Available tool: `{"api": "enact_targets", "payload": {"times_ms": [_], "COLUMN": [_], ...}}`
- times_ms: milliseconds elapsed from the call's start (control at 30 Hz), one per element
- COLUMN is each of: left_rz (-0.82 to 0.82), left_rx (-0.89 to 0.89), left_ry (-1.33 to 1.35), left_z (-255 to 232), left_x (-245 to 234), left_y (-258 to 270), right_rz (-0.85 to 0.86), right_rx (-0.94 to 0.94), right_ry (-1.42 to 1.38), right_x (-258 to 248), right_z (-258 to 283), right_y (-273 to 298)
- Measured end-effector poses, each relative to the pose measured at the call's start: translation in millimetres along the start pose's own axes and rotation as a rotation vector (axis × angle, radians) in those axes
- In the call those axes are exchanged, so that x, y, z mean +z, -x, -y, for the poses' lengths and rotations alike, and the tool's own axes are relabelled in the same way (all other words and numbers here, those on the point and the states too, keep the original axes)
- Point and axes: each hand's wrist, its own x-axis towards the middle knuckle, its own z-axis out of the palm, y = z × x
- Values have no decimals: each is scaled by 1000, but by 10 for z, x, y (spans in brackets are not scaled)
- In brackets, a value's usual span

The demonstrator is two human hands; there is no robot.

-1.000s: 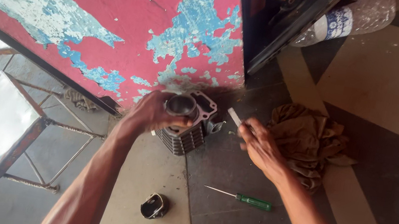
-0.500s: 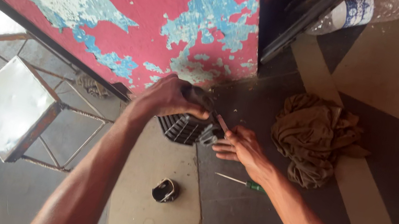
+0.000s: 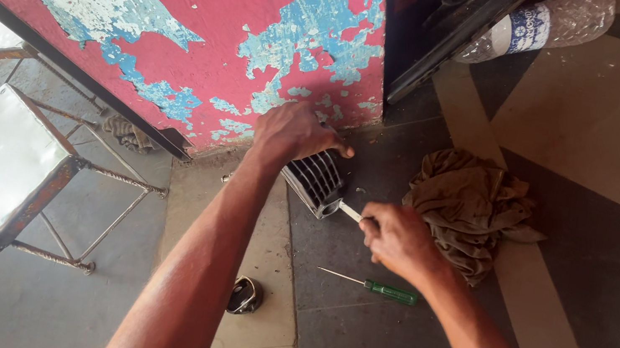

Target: The person disassembles components of a motorcycle engine block using a screwdriver to remove parts and prying by hand.

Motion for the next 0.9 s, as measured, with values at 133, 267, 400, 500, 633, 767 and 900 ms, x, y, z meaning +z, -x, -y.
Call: {"api": "enact_targets", "payload": {"times_ms": [133, 267, 400, 500, 633, 767, 900], "left_rz": [13, -13, -9, -3, 30, 1, 9], "left_rx": [8, 16, 16, 48, 83, 117, 123], "left_ry": [-31, -15, -2, 1, -34, -66, -29], "left_z": [-58, -36, 15, -25, -106, -109, -87], "left_x": [18, 18, -6, -12, 12, 34, 30], "left_y": [-39, -8, 69, 100, 82, 66, 102], "right_rz": [-68, -223, -264, -360, -202, -249, -339], "right_rx": [-126, -172, -67, -204, -20, 3, -218], "right_ry": [345, 497, 333, -13, 105, 233, -170], "right_x": [260, 518, 696, 688, 653, 819, 978], "right_z": [-103, -169, -101, -68, -57, -29, -109], "right_y": [-41, -66, -90, -89, -48, -22, -53]}}
